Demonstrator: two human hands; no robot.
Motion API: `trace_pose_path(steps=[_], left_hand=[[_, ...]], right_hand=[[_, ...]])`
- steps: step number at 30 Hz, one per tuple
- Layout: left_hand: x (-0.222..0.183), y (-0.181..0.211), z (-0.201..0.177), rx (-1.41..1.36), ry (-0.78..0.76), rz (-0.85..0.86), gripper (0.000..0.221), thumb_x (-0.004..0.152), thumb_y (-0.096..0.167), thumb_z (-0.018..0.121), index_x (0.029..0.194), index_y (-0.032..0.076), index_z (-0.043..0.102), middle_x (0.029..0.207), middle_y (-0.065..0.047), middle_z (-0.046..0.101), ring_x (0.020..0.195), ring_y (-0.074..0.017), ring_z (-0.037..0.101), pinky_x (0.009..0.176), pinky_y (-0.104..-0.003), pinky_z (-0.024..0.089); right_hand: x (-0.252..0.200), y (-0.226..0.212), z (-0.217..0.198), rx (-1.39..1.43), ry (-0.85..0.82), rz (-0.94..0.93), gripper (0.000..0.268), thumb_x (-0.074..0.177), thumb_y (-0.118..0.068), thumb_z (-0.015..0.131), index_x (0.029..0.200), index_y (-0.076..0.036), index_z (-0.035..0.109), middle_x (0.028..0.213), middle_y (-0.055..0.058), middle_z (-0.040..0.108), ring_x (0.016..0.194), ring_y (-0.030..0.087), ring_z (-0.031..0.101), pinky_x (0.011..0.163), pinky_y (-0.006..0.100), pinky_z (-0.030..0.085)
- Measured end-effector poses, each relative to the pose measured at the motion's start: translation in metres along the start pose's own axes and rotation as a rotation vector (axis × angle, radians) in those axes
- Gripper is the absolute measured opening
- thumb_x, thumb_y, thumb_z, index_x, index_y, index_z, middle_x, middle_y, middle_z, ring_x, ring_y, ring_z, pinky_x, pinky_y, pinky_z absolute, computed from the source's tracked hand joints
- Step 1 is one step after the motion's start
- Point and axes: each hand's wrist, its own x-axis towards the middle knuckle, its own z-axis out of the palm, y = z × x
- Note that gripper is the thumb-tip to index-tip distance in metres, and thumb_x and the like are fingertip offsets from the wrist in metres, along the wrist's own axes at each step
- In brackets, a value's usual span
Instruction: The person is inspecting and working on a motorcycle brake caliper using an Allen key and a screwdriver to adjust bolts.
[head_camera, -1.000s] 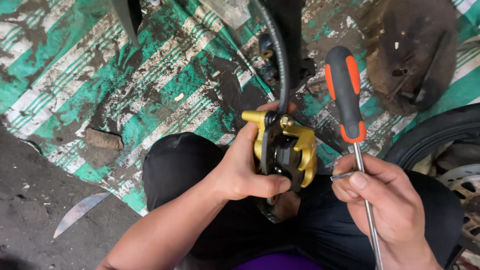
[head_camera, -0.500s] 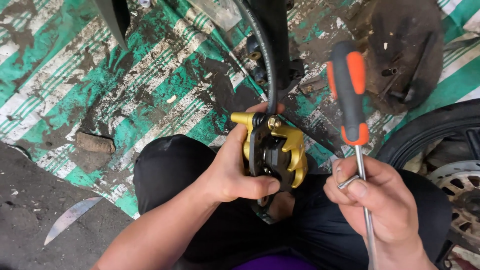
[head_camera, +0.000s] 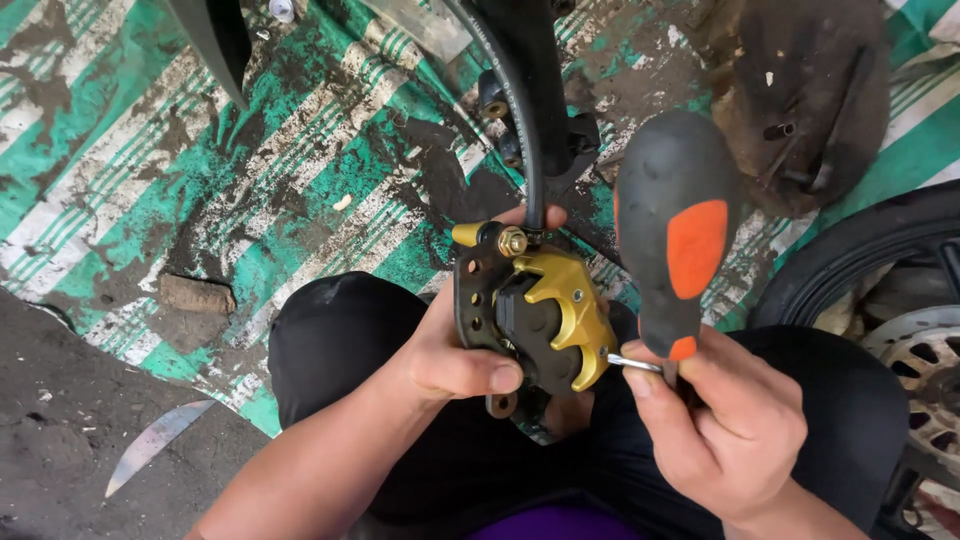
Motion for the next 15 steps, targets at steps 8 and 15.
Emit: trace_pose_path(steps=[8, 15], left_hand=[[0.0016, 0.0055, 0.0025, 0.003, 0.005, -0.020, 0.119, 0.080, 0.012, 0.094, 0.178, 0.001, 0.026, 0.147, -0.026, 0.067, 0.134, -0.0450, 0.071, 0.114, -0.056, 0.062], [0.0018, 0.0066, 0.0006, 0.086, 0.024, -0.025, 0.122, 0.079, 0.019, 0.098, 0.176, 0.000, 0.028, 0.152, -0.018, 0.062, 0.135, -0.0342, 0.070, 0.114, -0.048, 0.061]], right_hand=[[0.0065, 0.0010, 0.0018, -0.013, -0.015, -0.053, 0.015, 0.098, -0.006, 0.074, 0.106, 0.004, 0.081, 0.105, 0.019, 0.083, 0.087, 0.028, 0.082, 0.084, 0.037, 0.065], [0.0050, 0.0037, 0.0021, -0.031, -0.018, -0.042, 0.016, 0.097, -0.007, 0.076, 0.108, 0.003, 0.082, 0.103, 0.018, 0.082, 0.084, 0.027, 0.080, 0.080, 0.037, 0.065]])
